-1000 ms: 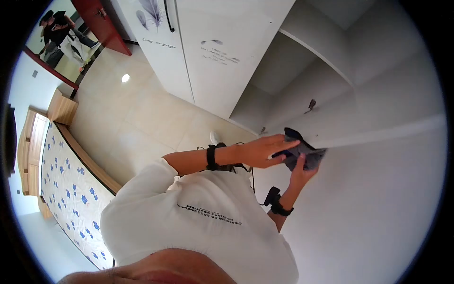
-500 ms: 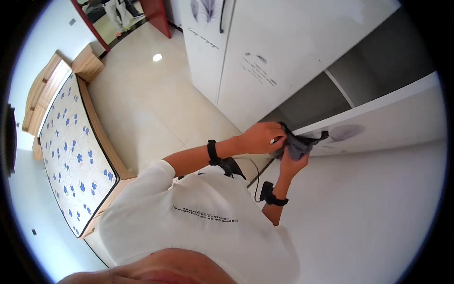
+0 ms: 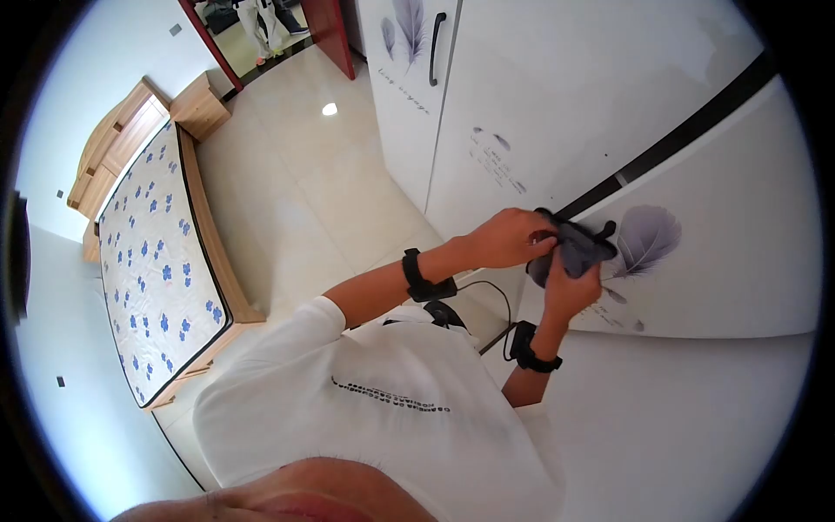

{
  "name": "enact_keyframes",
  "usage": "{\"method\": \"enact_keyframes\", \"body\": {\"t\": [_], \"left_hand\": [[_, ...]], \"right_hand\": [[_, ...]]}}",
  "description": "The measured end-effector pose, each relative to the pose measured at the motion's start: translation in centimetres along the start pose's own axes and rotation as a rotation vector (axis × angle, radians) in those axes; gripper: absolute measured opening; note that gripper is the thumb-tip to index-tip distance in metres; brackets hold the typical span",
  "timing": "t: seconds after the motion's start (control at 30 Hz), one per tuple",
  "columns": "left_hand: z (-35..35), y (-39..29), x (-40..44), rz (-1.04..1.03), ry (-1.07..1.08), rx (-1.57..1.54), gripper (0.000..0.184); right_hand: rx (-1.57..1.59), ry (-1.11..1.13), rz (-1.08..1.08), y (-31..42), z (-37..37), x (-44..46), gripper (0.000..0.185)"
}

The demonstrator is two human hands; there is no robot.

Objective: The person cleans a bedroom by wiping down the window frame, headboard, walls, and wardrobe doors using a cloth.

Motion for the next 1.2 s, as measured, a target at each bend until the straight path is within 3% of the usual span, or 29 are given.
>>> {"method": "enact_keyframes", "body": {"t": [0.17,0.27,0.43,0.57,0.73,0.87,0.97,1.03,1.2], "left_hand": [[-4.4,5.1,0.6,0.105,0.090,-0.010,0.023],[-4.6,5.8,1.4,0.151,0.071,0.023,0.022],[-2.2,3.5,3.3,0.069,-0.021,-0.156,0.027],[-1.5,2.7,5.1,-0.049,-0.197,-0.188,0.033],[-5.1,7.4,5.2,0.059,-0.120,-0.139,0.039],[-6.3,10.2,4.4,0.143,-0.027,-0.111,0.035],[-5.4,9.4,5.4,0.137,0.030,-0.103,0.033],[-2.1,5.4,6.7,0.030,-0.015,-0.073,0.035],[0.0,3.2,8.4,-0.045,-0.061,-0.157,0.038]], "right_hand": [[-0.012,0.085,-0.064,-5.5,-3.4,-1.2,0.036],[0.053,0.092,-0.058,-4.6,-3.9,-1.0,0.036],[0.115,-0.047,0.074,-3.8,-2.8,2.0,0.042],[0.122,-0.054,-0.001,-3.6,-2.4,4.2,0.044],[-0.110,0.065,-0.065,-6.7,-5.4,1.1,0.044],[-0.100,0.121,-0.049,-8.9,-6.3,-1.0,0.047],[-0.222,0.252,-0.021,-8.1,-5.4,0.3,0.042],[0.044,0.102,0.051,-5.7,-4.0,2.3,0.037],[0.134,0.096,-0.038,-3.2,-3.3,4.8,0.035]]}}
Point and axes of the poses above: each hand's wrist, its own x-axis towards the middle knuckle, its own z-axis out of the back of the hand, y = z × x, the point moved 3 cm from there along x, towards the middle knuckle, and after that the axes turned 6 degrees about x, right-handed, at the moved point
